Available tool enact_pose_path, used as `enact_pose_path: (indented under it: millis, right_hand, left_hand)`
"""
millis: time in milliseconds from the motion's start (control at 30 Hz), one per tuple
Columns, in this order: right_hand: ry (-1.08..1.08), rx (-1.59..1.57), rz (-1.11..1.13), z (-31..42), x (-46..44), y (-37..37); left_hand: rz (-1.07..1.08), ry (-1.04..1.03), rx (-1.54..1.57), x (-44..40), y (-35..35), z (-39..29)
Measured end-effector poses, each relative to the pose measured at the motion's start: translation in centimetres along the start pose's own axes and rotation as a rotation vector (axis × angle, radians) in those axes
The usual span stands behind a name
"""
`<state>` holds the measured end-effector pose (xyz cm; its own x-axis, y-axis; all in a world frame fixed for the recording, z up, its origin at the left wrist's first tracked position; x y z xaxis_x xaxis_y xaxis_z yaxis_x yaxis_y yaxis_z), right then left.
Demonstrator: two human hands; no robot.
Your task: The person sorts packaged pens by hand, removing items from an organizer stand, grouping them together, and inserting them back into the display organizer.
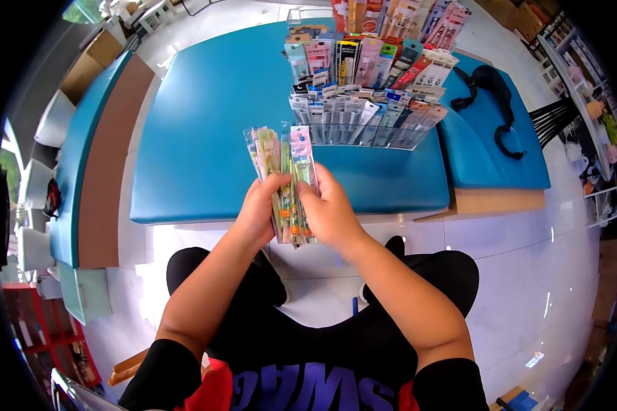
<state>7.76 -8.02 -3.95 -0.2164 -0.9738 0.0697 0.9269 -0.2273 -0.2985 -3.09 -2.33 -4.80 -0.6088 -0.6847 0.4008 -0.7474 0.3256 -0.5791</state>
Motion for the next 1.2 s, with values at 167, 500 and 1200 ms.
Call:
enact_pose_path:
  millis: [167, 500, 1200]
  right_hand:
    - [0.126, 0.135, -0.048, 0.7, 1.8, -1.0]
    - [0.586, 0.664, -0.052, 2.5, 3.9, -1.0]
    - [0.360, 0.230, 0.058, 9.9, -0.1, 0.5]
  left_hand:
    - [-0.028, -0.092, -0.090, 0.9, -1.9, 0.4]
    - [-0.016, -0.087, 0.133, 1.8, -2.6, -0.7]
    - [0.411, 0.073, -0.192, 4.2, -4.7, -4.9]
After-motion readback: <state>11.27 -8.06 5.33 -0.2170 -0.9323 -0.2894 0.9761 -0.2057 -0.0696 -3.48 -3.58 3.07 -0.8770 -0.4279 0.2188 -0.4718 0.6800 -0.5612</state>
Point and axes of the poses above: each hand's wrist, its own x-axis away from the middle knuckle, its own y-axis out of the back of the hand, z = x × y, the point moved 6 cm from there along -x, towards the middle knuckle, and after that the axes turned 4 degrees about y, right-handed, at the moved point
